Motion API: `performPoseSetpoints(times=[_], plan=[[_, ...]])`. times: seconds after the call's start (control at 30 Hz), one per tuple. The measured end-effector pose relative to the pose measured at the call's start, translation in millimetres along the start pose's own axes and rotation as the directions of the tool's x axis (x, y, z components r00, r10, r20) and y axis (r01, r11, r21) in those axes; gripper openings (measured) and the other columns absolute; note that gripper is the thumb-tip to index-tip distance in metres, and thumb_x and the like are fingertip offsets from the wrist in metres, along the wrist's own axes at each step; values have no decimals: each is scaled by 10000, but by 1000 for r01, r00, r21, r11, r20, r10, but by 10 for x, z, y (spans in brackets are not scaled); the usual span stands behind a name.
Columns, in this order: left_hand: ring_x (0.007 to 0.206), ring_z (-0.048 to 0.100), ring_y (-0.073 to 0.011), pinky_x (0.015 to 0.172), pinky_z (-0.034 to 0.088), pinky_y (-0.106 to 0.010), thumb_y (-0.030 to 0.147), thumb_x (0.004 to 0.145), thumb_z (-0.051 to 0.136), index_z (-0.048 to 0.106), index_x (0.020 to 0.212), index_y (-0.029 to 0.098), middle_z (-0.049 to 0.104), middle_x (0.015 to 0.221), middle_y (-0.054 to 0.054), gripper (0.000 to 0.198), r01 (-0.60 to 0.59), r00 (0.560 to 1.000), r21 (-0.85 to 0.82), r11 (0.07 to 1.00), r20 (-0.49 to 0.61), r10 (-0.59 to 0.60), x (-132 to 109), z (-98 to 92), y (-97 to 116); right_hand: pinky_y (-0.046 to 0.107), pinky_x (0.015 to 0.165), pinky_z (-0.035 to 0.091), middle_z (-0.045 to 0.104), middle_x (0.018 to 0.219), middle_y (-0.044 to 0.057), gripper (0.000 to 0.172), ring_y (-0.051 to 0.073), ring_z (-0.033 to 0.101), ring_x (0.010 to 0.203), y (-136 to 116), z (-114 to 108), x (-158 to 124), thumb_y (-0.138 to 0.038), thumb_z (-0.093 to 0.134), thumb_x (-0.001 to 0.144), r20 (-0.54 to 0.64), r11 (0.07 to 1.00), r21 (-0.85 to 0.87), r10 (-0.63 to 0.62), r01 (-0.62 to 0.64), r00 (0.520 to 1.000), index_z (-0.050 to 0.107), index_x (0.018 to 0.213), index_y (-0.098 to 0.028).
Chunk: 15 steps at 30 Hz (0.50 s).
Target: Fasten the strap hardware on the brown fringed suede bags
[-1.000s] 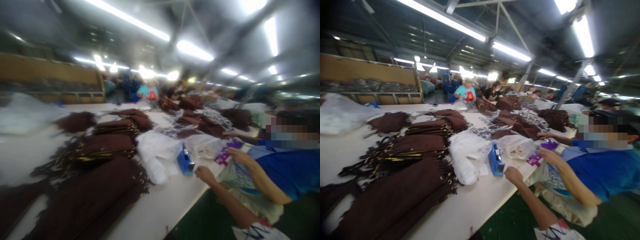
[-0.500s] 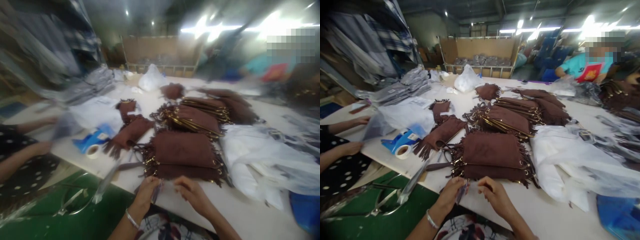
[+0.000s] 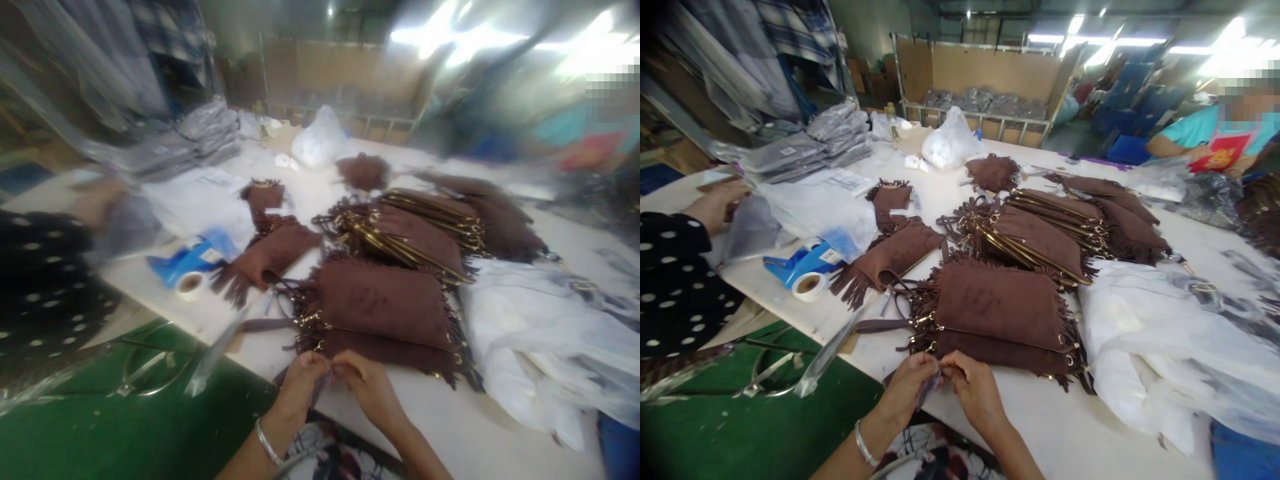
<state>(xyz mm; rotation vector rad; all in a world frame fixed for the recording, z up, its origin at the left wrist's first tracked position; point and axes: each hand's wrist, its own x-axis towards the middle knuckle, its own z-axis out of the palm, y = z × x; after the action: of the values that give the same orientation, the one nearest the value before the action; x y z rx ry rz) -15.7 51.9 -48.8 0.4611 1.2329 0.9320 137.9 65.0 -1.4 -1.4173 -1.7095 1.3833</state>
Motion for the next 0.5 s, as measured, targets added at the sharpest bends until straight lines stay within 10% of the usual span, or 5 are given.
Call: performPoseSetpoints(times=[0.5], plan=[[608,536,-136,612,374,-259,252,707,637,586,705,149,609,638,-17,115,-59,998,-63,996,19,60,-16,17,-80,235,762,423,672,869,10,268,162,616,833,122,102,5,-168,399,888,-27,990,-124,-65,61,998,659,924,-221]])
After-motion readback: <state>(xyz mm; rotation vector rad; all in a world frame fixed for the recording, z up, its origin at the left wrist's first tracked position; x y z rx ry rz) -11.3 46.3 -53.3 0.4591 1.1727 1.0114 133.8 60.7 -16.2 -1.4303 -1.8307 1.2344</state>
